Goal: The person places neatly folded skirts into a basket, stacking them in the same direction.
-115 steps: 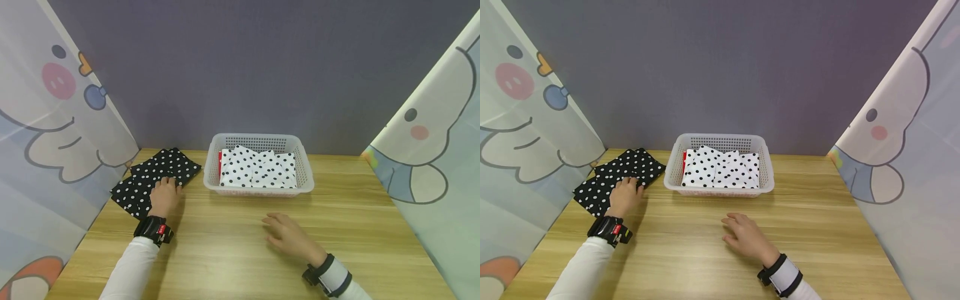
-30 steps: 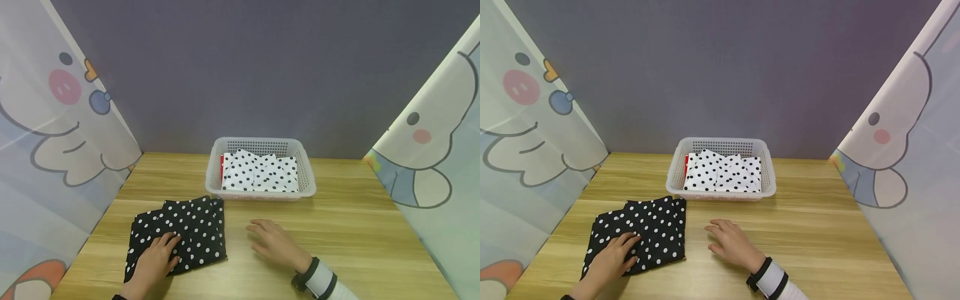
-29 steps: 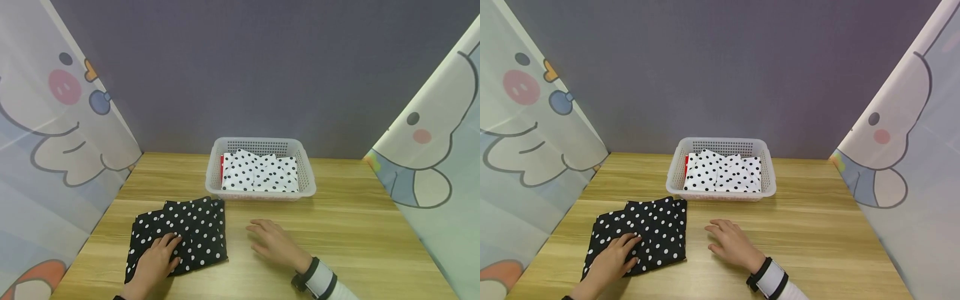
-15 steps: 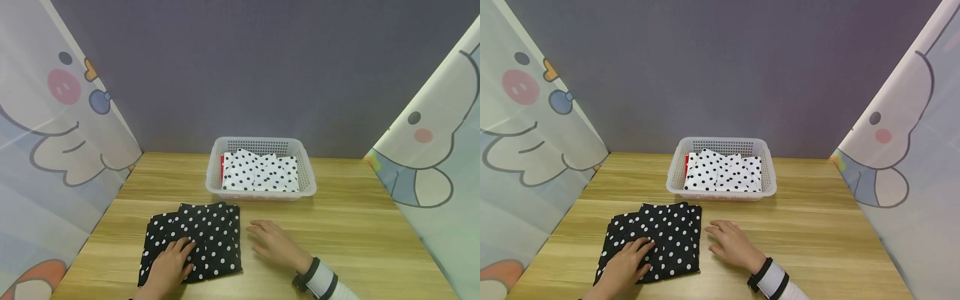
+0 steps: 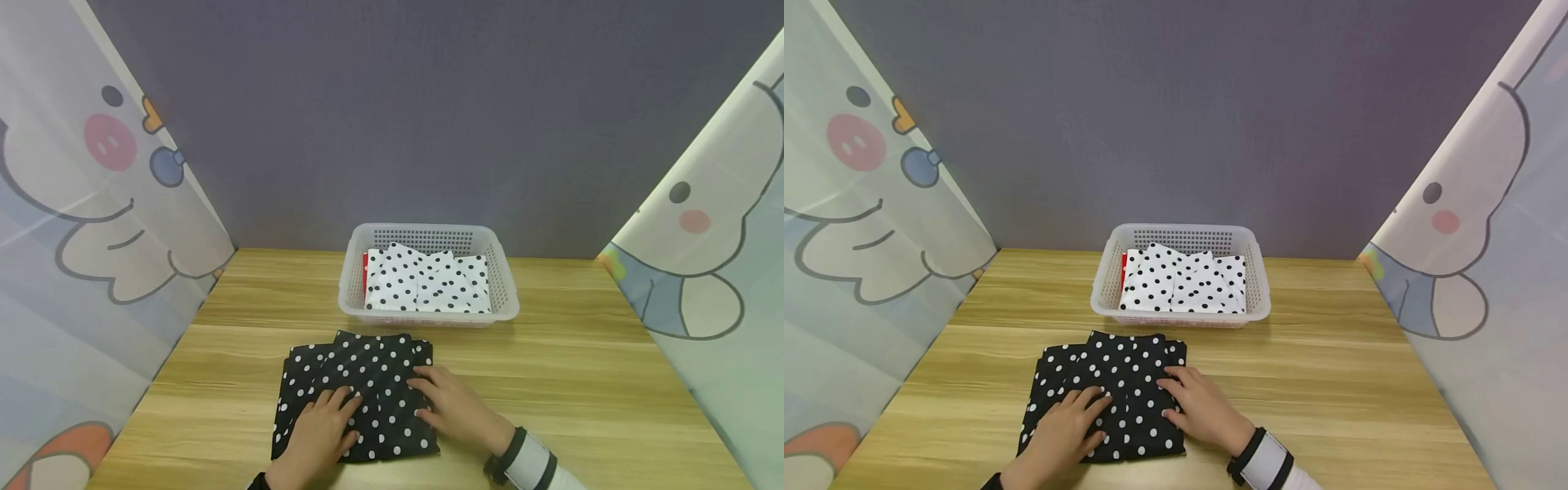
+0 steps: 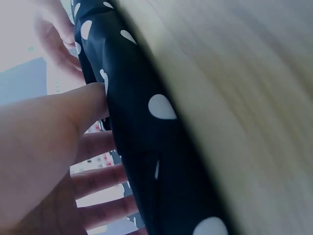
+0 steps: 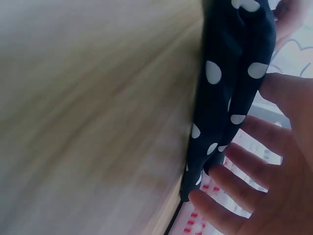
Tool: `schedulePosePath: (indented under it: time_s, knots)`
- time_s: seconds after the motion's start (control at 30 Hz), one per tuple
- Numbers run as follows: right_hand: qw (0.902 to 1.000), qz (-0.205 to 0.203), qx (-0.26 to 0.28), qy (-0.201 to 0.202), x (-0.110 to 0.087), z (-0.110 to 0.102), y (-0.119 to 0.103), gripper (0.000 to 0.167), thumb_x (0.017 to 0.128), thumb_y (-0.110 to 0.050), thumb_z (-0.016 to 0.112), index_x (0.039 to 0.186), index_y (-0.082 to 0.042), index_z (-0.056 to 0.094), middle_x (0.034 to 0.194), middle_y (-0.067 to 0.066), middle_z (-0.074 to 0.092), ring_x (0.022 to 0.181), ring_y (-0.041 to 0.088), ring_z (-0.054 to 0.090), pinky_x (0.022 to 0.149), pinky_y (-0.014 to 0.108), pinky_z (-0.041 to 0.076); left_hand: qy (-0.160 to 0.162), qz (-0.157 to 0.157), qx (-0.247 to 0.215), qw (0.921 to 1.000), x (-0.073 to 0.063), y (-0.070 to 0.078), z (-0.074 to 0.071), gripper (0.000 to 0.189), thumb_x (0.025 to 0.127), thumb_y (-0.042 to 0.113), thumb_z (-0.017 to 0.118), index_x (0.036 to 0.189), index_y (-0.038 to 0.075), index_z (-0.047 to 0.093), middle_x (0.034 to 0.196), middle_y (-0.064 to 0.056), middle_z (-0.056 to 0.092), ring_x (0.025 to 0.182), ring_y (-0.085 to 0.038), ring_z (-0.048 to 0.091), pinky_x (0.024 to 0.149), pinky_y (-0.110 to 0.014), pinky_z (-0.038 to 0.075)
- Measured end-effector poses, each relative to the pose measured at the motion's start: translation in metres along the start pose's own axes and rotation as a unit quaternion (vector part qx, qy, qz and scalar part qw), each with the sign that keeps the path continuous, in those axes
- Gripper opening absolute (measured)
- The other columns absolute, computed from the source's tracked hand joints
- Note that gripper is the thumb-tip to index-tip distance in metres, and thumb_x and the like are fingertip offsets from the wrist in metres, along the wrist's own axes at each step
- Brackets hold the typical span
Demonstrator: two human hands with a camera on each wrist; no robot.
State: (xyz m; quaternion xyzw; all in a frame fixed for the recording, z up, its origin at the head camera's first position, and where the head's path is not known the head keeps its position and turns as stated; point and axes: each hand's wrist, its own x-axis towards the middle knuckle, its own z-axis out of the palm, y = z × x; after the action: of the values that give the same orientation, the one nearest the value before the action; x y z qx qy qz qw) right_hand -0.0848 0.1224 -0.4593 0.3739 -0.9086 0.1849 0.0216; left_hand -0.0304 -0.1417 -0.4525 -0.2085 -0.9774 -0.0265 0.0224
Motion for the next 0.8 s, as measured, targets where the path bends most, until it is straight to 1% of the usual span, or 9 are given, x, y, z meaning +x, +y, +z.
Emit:
schedulePosePath:
  time_s: [0.13,0.2,0.23,0.37,0.53,0.6,0.67,0.73,0.8]
  knots:
    - [0.9998,0.02,0.003,-0.004,-0.011,-0.001,0.009,0.045,0.082,-0.031,0.065,0.123,-0.014,0.056,0.133,0.008,0.046,0.12,0.024,0.046,0.096,0.041,0.043,-0.014,0.021,-0.003,0.9997,0.009,0.009,0.0,0.05,0.077,0.045,0.066,0.119,0.018,0.06,0.118,-0.006,0.055,0.101,-0.025,0.053,0.072,-0.041,0.051]
    - [0.9996,0.029,0.003,-0.006,-0.016,-0.003,0.013,0.044,0.082,-0.029,0.065,0.122,-0.014,0.056,0.133,0.008,0.046,0.119,0.024,0.047,0.095,0.042,0.043,-0.012,0.033,-0.005,0.9994,0.013,0.013,0.0,0.049,0.079,0.045,0.065,0.119,0.018,0.06,0.118,-0.006,0.055,0.101,-0.024,0.054,0.071,-0.041,0.051]
    - [0.9994,0.033,0.002,-0.006,-0.019,-0.004,0.015,0.044,0.082,-0.028,0.065,0.121,-0.013,0.057,0.132,0.008,0.046,0.119,0.025,0.047,0.095,0.042,0.043,-0.008,0.039,-0.005,0.9992,0.014,0.015,0.0,0.047,0.079,0.044,0.064,0.119,0.018,0.06,0.118,-0.006,0.055,0.102,-0.024,0.054,0.072,-0.041,0.052]
    - [0.9992,0.039,-0.006,0.003,-0.028,-0.009,0.022,0.042,0.08,-0.024,0.067,0.119,-0.012,0.058,0.13,0.009,0.048,0.116,0.026,0.049,0.092,0.044,0.045,0.024,0.065,0.0,0.9976,0.02,0.023,0.001,0.041,0.08,0.038,0.065,0.116,0.017,0.061,0.118,-0.006,0.057,0.101,-0.023,0.055,0.073,-0.038,0.052]
    - [0.9985,0.054,-0.008,0.01,-0.038,-0.013,0.029,0.041,0.079,-0.022,0.068,0.118,-0.011,0.059,0.129,0.01,0.049,0.115,0.027,0.051,0.091,0.044,0.045,0.053,0.084,-0.005,0.9951,0.024,0.03,0.001,0.036,0.082,0.031,0.065,0.115,0.017,0.061,0.118,-0.006,0.058,0.102,-0.021,0.056,0.077,-0.034,0.052]
    - [0.9979,0.065,-0.004,0.007,-0.042,-0.014,0.031,0.04,0.08,-0.022,0.067,0.118,-0.011,0.059,0.13,0.009,0.048,0.116,0.028,0.05,0.093,0.044,0.044,0.068,0.084,-0.008,0.9941,0.026,0.031,0.002,0.034,0.082,0.029,0.066,0.114,0.016,0.062,0.115,-0.005,0.058,0.101,-0.02,0.056,0.078,-0.034,0.051]
    - [0.997,0.077,-0.003,0.005,-0.046,-0.015,0.034,0.04,0.081,-0.022,0.066,0.118,-0.012,0.058,0.131,0.01,0.048,0.118,0.028,0.049,0.094,0.045,0.043,0.084,0.078,-0.009,0.9934,0.028,0.031,0.002,0.033,0.081,0.026,0.068,0.111,0.015,0.063,0.112,-0.005,0.059,0.099,-0.02,0.057,0.078,-0.035,0.051]
    - [0.9962,0.087,-0.003,0.008,-0.05,-0.017,0.035,0.04,0.081,-0.021,0.067,0.118,-0.012,0.058,0.131,0.01,0.048,0.118,0.029,0.049,0.095,0.045,0.043,0.101,0.063,-0.006,0.9928,0.03,0.03,0.003,0.033,0.078,0.024,0.071,0.109,0.015,0.063,0.109,-0.005,0.059,0.098,-0.021,0.058,0.077,-0.035,0.051]
    - [0.9955,0.093,-0.007,0.016,-0.054,-0.018,0.037,0.04,0.08,-0.019,0.067,0.118,-0.011,0.059,0.131,0.011,0.048,0.117,0.03,0.05,0.094,0.046,0.044,0.119,0.041,-0.001,0.992,0.032,0.029,0.004,0.034,0.075,0.021,0.074,0.107,0.014,0.064,0.107,-0.006,0.059,0.096,-0.021,0.058,0.075,-0.035,0.052]
